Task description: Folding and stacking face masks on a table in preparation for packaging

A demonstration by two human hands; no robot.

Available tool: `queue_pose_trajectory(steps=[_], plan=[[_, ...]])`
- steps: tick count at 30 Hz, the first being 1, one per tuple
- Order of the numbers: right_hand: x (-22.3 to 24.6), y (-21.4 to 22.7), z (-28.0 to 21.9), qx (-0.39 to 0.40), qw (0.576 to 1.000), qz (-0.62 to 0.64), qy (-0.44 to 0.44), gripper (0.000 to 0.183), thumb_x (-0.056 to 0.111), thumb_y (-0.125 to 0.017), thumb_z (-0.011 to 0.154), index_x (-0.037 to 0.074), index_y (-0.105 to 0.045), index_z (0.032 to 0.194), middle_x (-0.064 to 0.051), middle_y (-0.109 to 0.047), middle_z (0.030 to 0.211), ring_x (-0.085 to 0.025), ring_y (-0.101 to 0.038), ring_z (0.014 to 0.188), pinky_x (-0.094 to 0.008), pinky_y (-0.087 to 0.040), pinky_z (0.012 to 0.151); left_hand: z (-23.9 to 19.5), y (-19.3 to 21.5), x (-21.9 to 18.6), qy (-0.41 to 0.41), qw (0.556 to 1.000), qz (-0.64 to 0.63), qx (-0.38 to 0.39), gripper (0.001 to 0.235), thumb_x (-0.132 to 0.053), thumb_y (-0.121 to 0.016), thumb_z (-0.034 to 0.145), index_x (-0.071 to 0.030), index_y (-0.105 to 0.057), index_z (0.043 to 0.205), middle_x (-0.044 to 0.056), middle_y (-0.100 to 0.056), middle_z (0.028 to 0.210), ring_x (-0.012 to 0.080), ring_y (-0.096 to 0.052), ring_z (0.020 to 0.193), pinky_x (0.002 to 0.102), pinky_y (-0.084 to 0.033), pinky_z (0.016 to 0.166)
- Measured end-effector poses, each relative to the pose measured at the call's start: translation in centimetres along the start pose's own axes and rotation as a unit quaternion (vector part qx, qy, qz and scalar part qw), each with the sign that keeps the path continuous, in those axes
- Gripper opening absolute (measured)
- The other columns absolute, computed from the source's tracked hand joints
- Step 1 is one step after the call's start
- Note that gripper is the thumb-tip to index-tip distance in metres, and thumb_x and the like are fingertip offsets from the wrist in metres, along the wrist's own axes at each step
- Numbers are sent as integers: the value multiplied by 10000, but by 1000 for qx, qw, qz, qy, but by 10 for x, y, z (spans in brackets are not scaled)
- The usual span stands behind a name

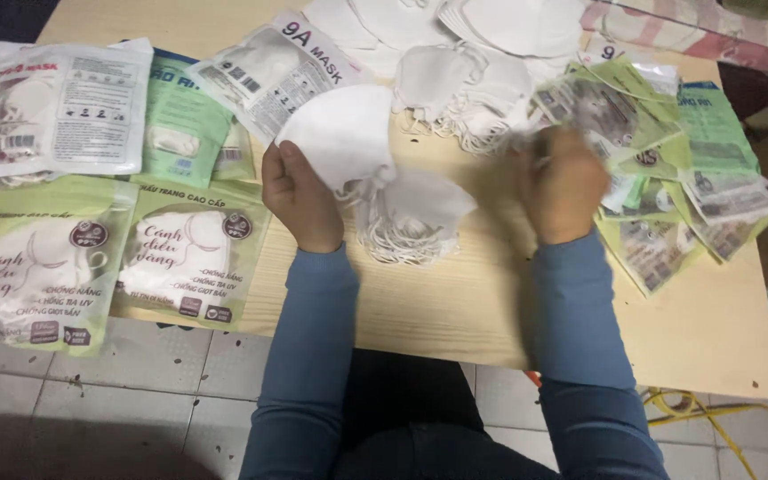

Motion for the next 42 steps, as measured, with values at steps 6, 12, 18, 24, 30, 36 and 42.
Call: queue_pose_trajectory(steps=[6, 12, 18, 24, 30, 36, 42], plan=[[2, -60, -29, 241, 916, 301, -110, 133, 156, -734, 932, 131, -774, 1056, -123, -751, 871, -391, -727, 876, -460, -583, 736, -27, -46, -61, -10, 997, 23, 67, 198, -205, -580, 1067, -79, -716, 1135, 126, -746, 984, 147, -689, 972, 356, -582, 866], [5, -79, -40, 338, 877, 335, -58, 494, 179, -775, 799, 127, -700, 1284, -171, -702, 1265, -470, -605, 1228, -621, -445, 1047, -58, -105, -69, 115, 980, -62, 149, 173, -204, -613, 1031, -78, -722, 1074, 51, -707, 915, 117, -666, 883, 311, -576, 806], [-17, -126, -72, 400, 887, 227, -41, 556, 379, -809, 793, 232, -701, 1318, -98, -693, 1271, -444, -568, 1265, -611, -452, 1079, -77, -124, -56, 139, 966, 4, 216, 199, -214, -623, 1024, -60, -728, 1094, 77, -709, 893, 129, -654, 848, 311, -575, 746], [-30, -134, -77, 432, 886, 141, -90, 468, 426, -849, 765, 278, -743, 1197, 27, -735, 1079, -289, -665, 1120, -527, -506, 1013, -65, -83, 79, 159, 948, 83, 264, 185, -178, -597, 1037, -67, -743, 1065, 69, -723, 848, 121, -670, 812, 295, -582, 721], [-82, -141, -90, 354, 894, 202, -188, 326, 347, -864, 751, 291, -743, 1048, 42, -737, 1019, -267, -724, 1043, -479, -550, 947, -75, -83, 40, 164, 935, 102, 299, 187, -163, -580, 1044, -87, -748, 1073, 71, -745, 864, 114, -665, 834, 293, -585, 748], [-101, -66, -62, 130, 756, 576, -284, 305, -10, -834, 881, 64, -629, 1095, -21, -667, 861, -152, -706, 788, -263, -589, 774, -84, -96, 9, 112, 922, 91, 358, 199, -154, -579, 1055, -79, -749, 1126, 95, -759, 924, 115, -651, 924, 324, -577, 825], [-47, -64, -58, 168, 783, 561, -212, 473, -34, -903, 689, 88, -717, 1106, -40, -667, 863, -170, -665, 796, -286, -549, 714, -95, -107, -24, 53, 909, 96, 403, 205, -146, -600, 1060, -53, -751, 1164, 146, -769, 1005, 152, -648, 1027, 378, -559, 893]])
Point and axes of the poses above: each hand's wrist, its own z-axis towards the middle knuckle, its own y-axis out of the back of the hand, x = y × z, the point moved 10 cm from there along z, towards the middle knuckle
